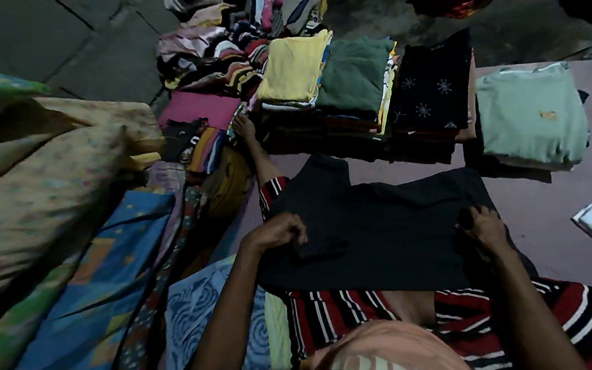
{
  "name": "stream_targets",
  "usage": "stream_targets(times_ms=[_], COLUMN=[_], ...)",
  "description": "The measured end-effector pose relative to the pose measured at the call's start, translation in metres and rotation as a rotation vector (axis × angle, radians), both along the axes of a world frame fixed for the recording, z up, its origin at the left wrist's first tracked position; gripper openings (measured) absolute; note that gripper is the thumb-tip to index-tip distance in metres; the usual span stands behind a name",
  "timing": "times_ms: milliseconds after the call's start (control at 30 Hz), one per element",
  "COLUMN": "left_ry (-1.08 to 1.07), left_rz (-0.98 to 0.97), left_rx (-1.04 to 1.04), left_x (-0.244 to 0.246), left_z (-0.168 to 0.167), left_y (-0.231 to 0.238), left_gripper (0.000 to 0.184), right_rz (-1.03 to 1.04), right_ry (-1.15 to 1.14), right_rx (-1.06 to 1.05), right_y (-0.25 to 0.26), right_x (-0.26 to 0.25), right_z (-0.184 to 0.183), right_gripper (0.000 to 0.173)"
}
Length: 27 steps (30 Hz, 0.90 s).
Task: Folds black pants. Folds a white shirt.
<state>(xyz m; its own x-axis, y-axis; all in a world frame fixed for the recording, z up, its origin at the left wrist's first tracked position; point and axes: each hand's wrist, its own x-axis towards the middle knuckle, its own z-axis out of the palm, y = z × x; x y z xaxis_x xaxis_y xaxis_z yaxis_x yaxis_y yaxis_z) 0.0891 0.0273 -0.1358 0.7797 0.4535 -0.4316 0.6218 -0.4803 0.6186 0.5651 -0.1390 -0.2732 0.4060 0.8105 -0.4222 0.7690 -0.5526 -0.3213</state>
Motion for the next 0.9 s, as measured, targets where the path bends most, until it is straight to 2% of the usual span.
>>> stream_targets(times_ms=[67,133,233,300,367,467,533,567,600,633,667,700,767,833,900], left_ry=[0.098,0.197,0.225,0.141,0.100,0.186,0.291,0.318,0.314,0.292,0.252,0.204,0.144,0.208,0.312], left_rz=[-0.016,0.052,0.213,0.340,0.529,0.757,0.816,0.834,0.861,0.913,0.992,1.070,1.089,0.951,0.912], left_rx=[-0.018,-0.033,0.043,0.113,0.216,0.328,0.289,0.271,0.274,0.305,0.359,0.406,0.408,0.360,0.302], left_x=[0.001,0.019,0.054,0.076,0.093,0.097,0.094,0.091,0.088,0.085,0.082,0.080,0.076,0.078,0.084], left_z=[0.004,0.028,0.050,0.028,-0.019,-0.090,-0.114,-0.120,-0.123,-0.125,-0.127,-0.128,-0.128,-0.128,-0.127], left_y=[-0.001,0.010,0.052,0.099,0.139,0.161,0.154,0.149,0.146,0.146,0.149,0.153,0.158,0.156,0.156], left_gripper=[0.019,0.017,0.027,0.030,0.039,0.067,0.081,0.077,0.064,0.045,0.035,0.033,0.045,0.074,0.077], right_rz=[0.000,-0.014,-0.005,0.072,0.171,0.284,0.323,0.321,0.297,0.240,0.170,0.102,0.011,-0.060,-0.090], right_ry=[0.020,0.061,0.041,-0.021,-0.057,-0.051,-0.044,-0.058,-0.081,-0.109,-0.154,-0.188,-0.201,-0.127,-0.070], right_rx=[-0.038,-0.036,0.101,0.237,0.312,0.198,0.063,-0.015,-0.077,-0.073,-0.036,0.018,0.049,0.005,-0.020], right_y=[0.004,0.014,0.037,0.060,0.083,0.109,0.119,0.124,0.128,0.130,0.130,0.128,0.122,0.121,0.121], right_x=[0.004,0.012,0.017,0.024,0.034,0.045,0.055,0.059,0.063,0.070,0.077,0.082,0.086,0.081,0.080], right_z=[0.002,0.008,0.025,0.018,0.000,-0.018,-0.016,-0.009,0.000,0.001,-0.004,-0.011,-0.023,-0.020,-0.014], right_gripper=[0.061,0.060,0.046,0.038,0.037,0.045,0.042,0.038,0.033,0.030,0.027,0.027,0.031,0.037,0.039])
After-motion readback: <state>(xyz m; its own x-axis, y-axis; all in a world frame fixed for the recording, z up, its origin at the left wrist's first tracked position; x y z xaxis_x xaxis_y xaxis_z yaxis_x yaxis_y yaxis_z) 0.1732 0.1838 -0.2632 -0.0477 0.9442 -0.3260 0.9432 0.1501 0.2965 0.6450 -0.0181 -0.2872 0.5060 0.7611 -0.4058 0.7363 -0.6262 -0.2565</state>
